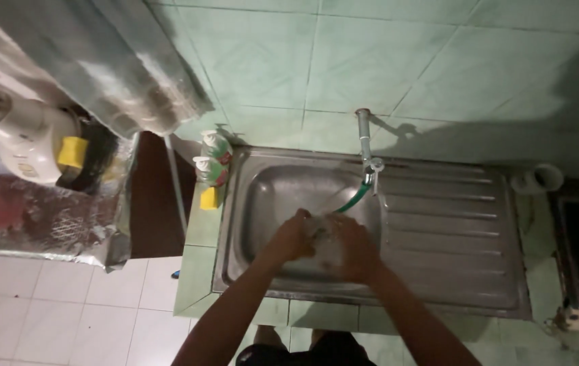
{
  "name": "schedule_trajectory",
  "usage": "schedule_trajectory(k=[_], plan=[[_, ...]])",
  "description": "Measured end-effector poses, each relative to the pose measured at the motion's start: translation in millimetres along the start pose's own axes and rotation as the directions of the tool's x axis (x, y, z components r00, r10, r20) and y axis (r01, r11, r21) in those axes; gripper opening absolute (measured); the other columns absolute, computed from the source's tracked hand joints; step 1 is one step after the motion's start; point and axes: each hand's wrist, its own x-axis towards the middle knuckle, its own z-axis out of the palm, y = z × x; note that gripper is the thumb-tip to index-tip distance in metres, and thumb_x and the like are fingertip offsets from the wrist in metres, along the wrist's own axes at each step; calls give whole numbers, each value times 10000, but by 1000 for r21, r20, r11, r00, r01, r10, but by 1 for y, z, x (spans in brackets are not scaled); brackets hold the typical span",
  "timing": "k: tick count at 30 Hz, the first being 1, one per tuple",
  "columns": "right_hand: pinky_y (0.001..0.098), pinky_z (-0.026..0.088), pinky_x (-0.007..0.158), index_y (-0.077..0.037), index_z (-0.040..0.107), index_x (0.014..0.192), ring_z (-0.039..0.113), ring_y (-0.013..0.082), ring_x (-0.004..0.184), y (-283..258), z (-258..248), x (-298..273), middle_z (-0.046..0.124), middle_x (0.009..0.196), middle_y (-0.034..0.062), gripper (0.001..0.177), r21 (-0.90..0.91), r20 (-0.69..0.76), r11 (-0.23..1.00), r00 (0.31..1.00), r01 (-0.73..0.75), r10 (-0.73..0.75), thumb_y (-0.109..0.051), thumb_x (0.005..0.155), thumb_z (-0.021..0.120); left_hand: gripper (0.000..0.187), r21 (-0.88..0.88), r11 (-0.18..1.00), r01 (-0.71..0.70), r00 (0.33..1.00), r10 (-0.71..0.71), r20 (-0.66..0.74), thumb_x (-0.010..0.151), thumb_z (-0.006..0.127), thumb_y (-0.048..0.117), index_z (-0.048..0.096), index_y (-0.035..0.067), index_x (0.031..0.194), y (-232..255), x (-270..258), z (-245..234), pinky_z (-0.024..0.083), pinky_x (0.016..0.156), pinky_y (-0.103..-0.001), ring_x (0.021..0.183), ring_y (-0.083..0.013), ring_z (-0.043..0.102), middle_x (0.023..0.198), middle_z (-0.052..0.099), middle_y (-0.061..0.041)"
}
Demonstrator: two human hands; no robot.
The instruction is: The recorder uses a cloth to wipe down a dining table, washes the cloth in a sink, and cleans kitchen counters and chairs.
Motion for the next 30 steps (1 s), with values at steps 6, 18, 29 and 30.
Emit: schedule_trajectory(k=[6, 18, 29, 30], plan=[[447, 537, 981, -42, 445, 1414, 598, 362, 1196, 20, 55, 19, 513, 1398, 208, 974, 249, 158, 925, 954, -288, 255, -189, 592, 946, 1043, -362, 918, -163, 977, 202, 73, 681, 847, 151, 169, 103, 1472, -39, 19, 20, 533, 1021, -381, 1177, -291, 672, 1280, 624, -179], [440, 607, 565, -25, 605, 1263, 713, 312, 815, 49, 48, 68, 710, 1006, 174, 610, -177, 245, 959, 954, 222, -175, -201, 727, 837, 542, -207, 976, 73, 941, 1, 337, 797, 846, 277, 704, 37, 1262, -6, 31, -17, 621, 902, -393, 1008, -292, 769, 1215, 785, -167], [415, 612, 722, -50, 688, 1126, 737, 276, 798, 37, 70, 68, 735, 952, 145, 339, -333, 683, 857, 526, -393, 507, -359, 989, 669, 384, 380, 925, -1, 992, -47, 118, 967, 682, 358, 647, 81, 1231, -4, 37, 21, 604, 815, -440, 894, -279, 738, 1040, 755, -140], [416, 613, 748, -25, 721, 1057, 739, 279, 808, 37, 71, 66, 733, 952, 150, 379, -333, 712, 807, 431, -488, 555, -395, 1011, 653, 341, 512, 857, 55, 980, -144, 135, 1021, 623, 368, 677, 78, 1193, -7, 44, 28, 626, 787, -443, 883, -275, 750, 1032, 769, -151]])
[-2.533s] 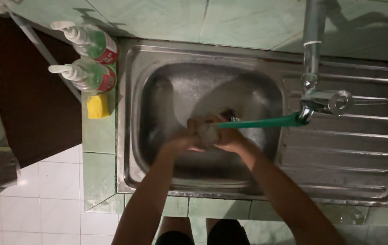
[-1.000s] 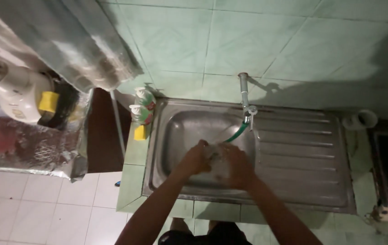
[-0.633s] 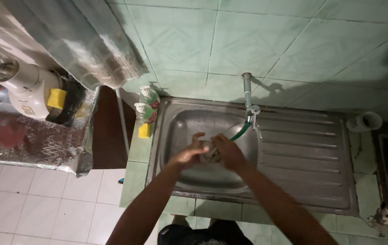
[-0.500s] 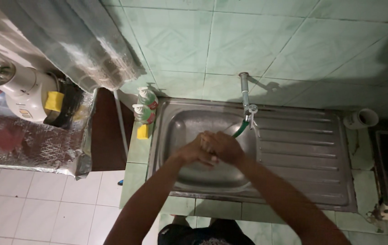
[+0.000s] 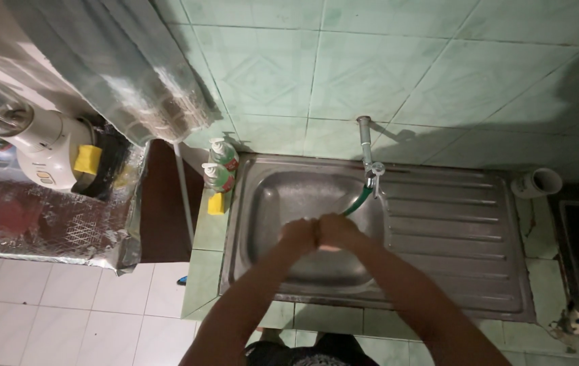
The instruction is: The recorder uses a cloth to wipe down a dining table, washes the cloth in a sink, and cleans kitchen counters and chairs.
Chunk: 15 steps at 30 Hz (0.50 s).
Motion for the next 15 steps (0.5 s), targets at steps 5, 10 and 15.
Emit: schedule_trajectory(k=[5, 10, 15], plan=[[431, 590, 786, -39, 694, 1070, 733, 293, 847, 47, 49, 62, 742, 1009, 167, 310, -148, 45, 940, 952, 306, -303, -327, 956, 704, 466, 133, 972, -193, 973, 207, -99, 930, 728, 394, 626, 49, 1226, 2, 3, 19, 592, 750, -467, 874, -311, 718, 1039, 739, -156], [415, 547, 883, -73, 514, 1343, 723, 274, 984, 44, 39, 8, 665, 1236, 160, 636, 397, -35, 873, 955, 284, -295, -222, 805, 818, 599, 184, 941, -283, 953, 297, -52, 930, 703, 303, 488, 101, 1450, 5, -12, 17, 637, 667, -430, 793, -312, 763, 1006, 733, -165], [443, 601, 897, -98, 469, 1442, 703, 307, 1051, 17, -1, -78, 664, 1284, 148, 779, 690, -99, 707, 988, 156, -121, -253, 770, 831, 782, -84, 938, -337, 910, 301, -285, 832, 831, 296, 438, 39, 1458, -16, -48, -16, 607, 727, -456, 884, -327, 742, 1056, 731, -182]])
